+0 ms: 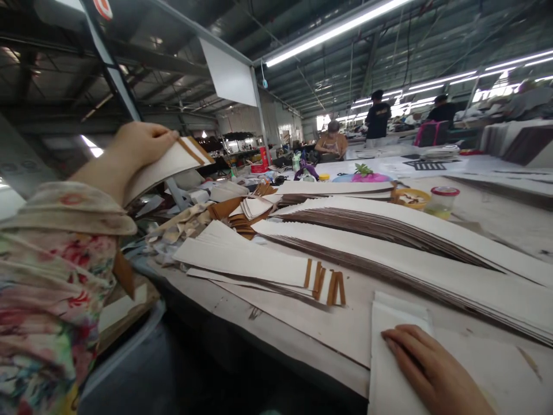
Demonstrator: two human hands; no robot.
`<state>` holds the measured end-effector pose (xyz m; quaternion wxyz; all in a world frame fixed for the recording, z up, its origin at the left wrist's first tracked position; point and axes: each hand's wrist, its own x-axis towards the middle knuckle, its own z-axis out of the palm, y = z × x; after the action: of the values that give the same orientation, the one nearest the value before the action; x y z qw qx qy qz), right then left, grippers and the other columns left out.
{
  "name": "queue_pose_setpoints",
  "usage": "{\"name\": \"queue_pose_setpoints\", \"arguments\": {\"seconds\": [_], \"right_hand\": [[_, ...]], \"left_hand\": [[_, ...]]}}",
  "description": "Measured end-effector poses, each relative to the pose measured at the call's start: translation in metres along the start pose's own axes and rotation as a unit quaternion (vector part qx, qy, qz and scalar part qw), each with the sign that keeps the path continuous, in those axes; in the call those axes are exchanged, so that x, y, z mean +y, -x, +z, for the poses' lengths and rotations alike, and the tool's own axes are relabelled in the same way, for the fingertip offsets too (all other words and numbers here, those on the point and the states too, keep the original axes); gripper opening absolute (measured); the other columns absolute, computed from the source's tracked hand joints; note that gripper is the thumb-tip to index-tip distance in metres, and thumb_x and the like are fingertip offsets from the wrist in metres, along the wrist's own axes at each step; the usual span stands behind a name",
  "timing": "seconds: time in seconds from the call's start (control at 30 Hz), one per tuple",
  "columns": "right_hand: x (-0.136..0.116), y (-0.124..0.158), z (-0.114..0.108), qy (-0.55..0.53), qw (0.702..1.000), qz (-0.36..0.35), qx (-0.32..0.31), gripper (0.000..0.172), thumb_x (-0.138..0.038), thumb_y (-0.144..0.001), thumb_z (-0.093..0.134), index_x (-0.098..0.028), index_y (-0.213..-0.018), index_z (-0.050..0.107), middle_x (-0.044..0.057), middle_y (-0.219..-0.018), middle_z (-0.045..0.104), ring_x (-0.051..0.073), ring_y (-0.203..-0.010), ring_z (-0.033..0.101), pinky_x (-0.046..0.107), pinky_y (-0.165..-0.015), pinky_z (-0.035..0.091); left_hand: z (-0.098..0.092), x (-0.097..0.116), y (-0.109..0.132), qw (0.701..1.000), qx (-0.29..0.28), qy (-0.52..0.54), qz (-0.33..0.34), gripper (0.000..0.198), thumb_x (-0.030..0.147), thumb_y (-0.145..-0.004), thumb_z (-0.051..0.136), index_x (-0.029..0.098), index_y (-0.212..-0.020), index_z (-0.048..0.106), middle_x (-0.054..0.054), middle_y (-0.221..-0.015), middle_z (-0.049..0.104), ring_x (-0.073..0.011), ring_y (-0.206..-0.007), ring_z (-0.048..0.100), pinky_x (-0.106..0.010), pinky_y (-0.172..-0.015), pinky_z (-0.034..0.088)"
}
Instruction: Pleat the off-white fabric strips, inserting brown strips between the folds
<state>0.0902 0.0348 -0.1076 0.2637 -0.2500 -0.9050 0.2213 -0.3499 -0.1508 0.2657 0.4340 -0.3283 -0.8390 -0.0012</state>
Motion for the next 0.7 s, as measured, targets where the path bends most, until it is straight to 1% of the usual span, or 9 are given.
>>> {"name": "queue_pose_setpoints", "arguments": {"seconds": [0.07,0.1,0.17,0.27,0.37,0.43,0.53,0.6,0.7], "right_hand": [[-0.001,0.0,-0.001,0.003,1.0,0.002,0.0,0.027,-0.042,-0.084,0.04,-0.027,-0.094,0.06,0.005,-0.1,0.06,0.021,-0.091,0.058,0.033,-0.082,0.048],[-0.002,0.0,-0.002,0.003,1.0,0.003,-0.001,0.027,-0.042,-0.084,0.04,-0.027,-0.094,0.06,0.005,-0.1,0.06,0.02,-0.091,0.058,0.032,-0.082,0.049],[-0.004,0.0,-0.003,0.002,1.0,0.004,-0.002,0.026,-0.041,-0.084,0.041,-0.027,-0.093,0.06,0.004,-0.099,0.06,0.02,-0.091,0.058,0.031,-0.08,0.049],[-0.008,-0.001,-0.005,-0.002,1.0,0.004,-0.001,0.024,-0.038,-0.084,0.042,-0.026,-0.093,0.06,0.004,-0.097,0.06,0.019,-0.09,0.058,0.029,-0.079,0.049],[-0.013,-0.003,-0.006,-0.006,1.0,0.006,-0.003,0.021,-0.034,-0.086,0.041,-0.025,-0.093,0.059,0.004,-0.097,0.059,0.018,-0.09,0.058,0.029,-0.081,0.048],[-0.015,-0.003,-0.007,-0.005,1.0,0.002,-0.002,0.02,-0.032,-0.086,0.04,-0.024,-0.093,0.058,0.004,-0.095,0.059,0.018,-0.089,0.058,0.029,-0.08,0.048],[-0.017,-0.003,-0.007,0.003,1.0,-0.008,0.0,0.02,-0.027,-0.087,0.039,-0.023,-0.093,0.058,0.005,-0.092,0.059,0.017,-0.087,0.057,0.029,-0.078,0.048],[-0.018,-0.002,-0.008,0.017,1.0,-0.014,0.008,0.019,-0.024,-0.087,0.04,-0.022,-0.094,0.058,0.005,-0.093,0.058,0.017,-0.087,0.056,0.031,-0.078,0.048],[-0.021,-0.001,-0.008,0.054,0.998,-0.021,0.03,0.017,-0.023,-0.086,0.042,-0.021,-0.093,0.058,0.006,-0.091,0.058,0.02,-0.087,0.055,0.035,-0.077,0.047]], "left_hand": [[-0.002,0.03,-0.012,0.996,0.005,0.073,0.058,0.08,0.044,-0.075,-0.004,-0.008,-0.107,0.048,0.0,-0.093,0.053,-0.0185,-0.097,0.047,-0.03,-0.073,0.03],[0.0,0.051,-0.013,0.987,-0.008,0.128,0.101,0.077,0.046,-0.077,0.002,-0.007,-0.106,0.05,0.0,-0.094,0.054,-0.0194,-0.098,0.047,-0.031,-0.076,0.03],[0.011,0.098,-0.003,0.942,-0.079,0.271,0.18,0.068,0.049,-0.08,0.019,-0.004,-0.105,0.052,-0.002,-0.096,0.057,-0.0195,-0.097,0.049,-0.032,-0.08,0.034],[0.049,0.167,0.043,0.896,-0.146,0.332,0.254,0.057,0.047,-0.085,0.023,0.004,-0.096,0.058,0.002,-0.087,0.062,-0.0121,-0.08,0.054,-0.023,-0.074,0.041],[0.099,0.216,0.106,0.855,-0.186,0.373,0.309,0.047,0.037,-0.089,0.025,0.008,-0.083,0.062,0.003,-0.077,0.062,-0.0112,-0.074,0.056,-0.019,-0.07,0.042],[0.128,0.236,0.141,0.835,-0.196,0.393,0.331,0.037,0.033,-0.087,0.036,0.011,-0.073,0.062,0.001,-0.07,0.062,-0.0119,-0.069,0.056,-0.02,-0.069,0.043],[0.154,0.246,0.167,0.818,-0.175,0.427,0.344,0.025,0.027,-0.087,0.04,0.014,-0.089,0.062,-0.005,-0.09,0.062,-0.0165,-0.088,0.054,-0.027,-0.082,0.041],[0.159,0.248,0.17,0.804,-0.166,0.447,0.355,0.022,0.026,-0.086,0.042,0.016,-0.095,0.061,-0.006,-0.097,0.06,-0.0183,-0.094,0.051,-0.031,-0.087,0.038],[0.145,0.257,0.17,0.782,-0.157,0.475,0.372,0.021,0.025,-0.086,0.043,0.018,-0.097,0.059,-0.006,-0.097,0.058,-0.0187,-0.095,0.05,-0.033,-0.088,0.038]]}}
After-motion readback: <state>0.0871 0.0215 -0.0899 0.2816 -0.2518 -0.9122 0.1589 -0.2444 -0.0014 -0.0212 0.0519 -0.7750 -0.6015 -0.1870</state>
